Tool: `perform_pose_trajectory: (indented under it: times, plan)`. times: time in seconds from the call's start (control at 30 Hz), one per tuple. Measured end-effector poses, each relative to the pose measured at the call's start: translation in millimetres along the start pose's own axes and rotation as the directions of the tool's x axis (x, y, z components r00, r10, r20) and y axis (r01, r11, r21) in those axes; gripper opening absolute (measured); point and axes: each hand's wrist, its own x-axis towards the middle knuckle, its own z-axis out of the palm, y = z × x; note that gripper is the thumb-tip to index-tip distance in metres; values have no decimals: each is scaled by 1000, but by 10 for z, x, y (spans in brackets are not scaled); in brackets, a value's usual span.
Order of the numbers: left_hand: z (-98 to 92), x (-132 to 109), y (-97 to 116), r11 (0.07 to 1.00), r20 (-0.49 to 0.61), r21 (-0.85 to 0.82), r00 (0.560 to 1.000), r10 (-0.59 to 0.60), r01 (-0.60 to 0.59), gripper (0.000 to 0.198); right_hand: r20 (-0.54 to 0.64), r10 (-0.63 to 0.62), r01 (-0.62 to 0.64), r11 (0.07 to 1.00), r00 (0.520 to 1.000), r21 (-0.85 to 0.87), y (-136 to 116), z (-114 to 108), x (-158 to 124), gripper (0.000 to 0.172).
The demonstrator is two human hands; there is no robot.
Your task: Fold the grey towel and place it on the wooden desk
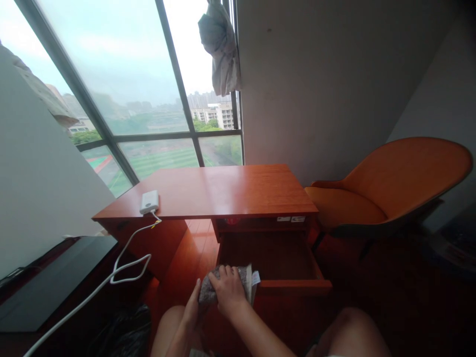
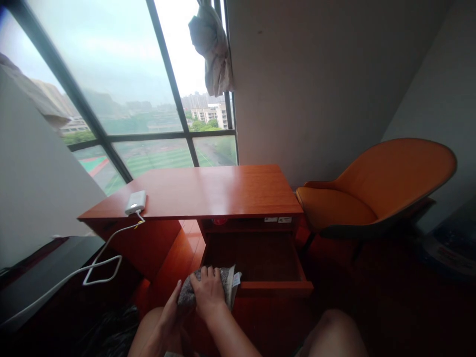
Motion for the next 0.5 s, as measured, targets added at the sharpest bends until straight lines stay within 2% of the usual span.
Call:
perform_pose_trajectory:
  times: [0.07,0.13,0.2,0.27,0.37,0.5]
  plan:
    - [8,3,-20,999,5,-5,999,46,-46,39,-12,-76,76,997,997,6,64,5,-39,64]
    - [6,15,-34,997,13,-12,997,80,-80,41,-24,-159,159,987,987,13,119,6,-63,51]
    - [0,24,-36,996,19,-10,996,88,-88,44,-46,-241,243,970,969,23,158,3,-74,42]
    - [-1,23,-25,997,36,-4,996,79,-78,46,-60,-284,287,957,957,34,179,-8,-77,41]
    - [10,2,-4,998,65,-6,996,60,-60,47,-35,-278,279,959,960,43,177,-52,-71,41]
    - [22,-9,3,998,43,26,998,49,-50,47,28,-203,201,978,979,49,129,-120,-44,42]
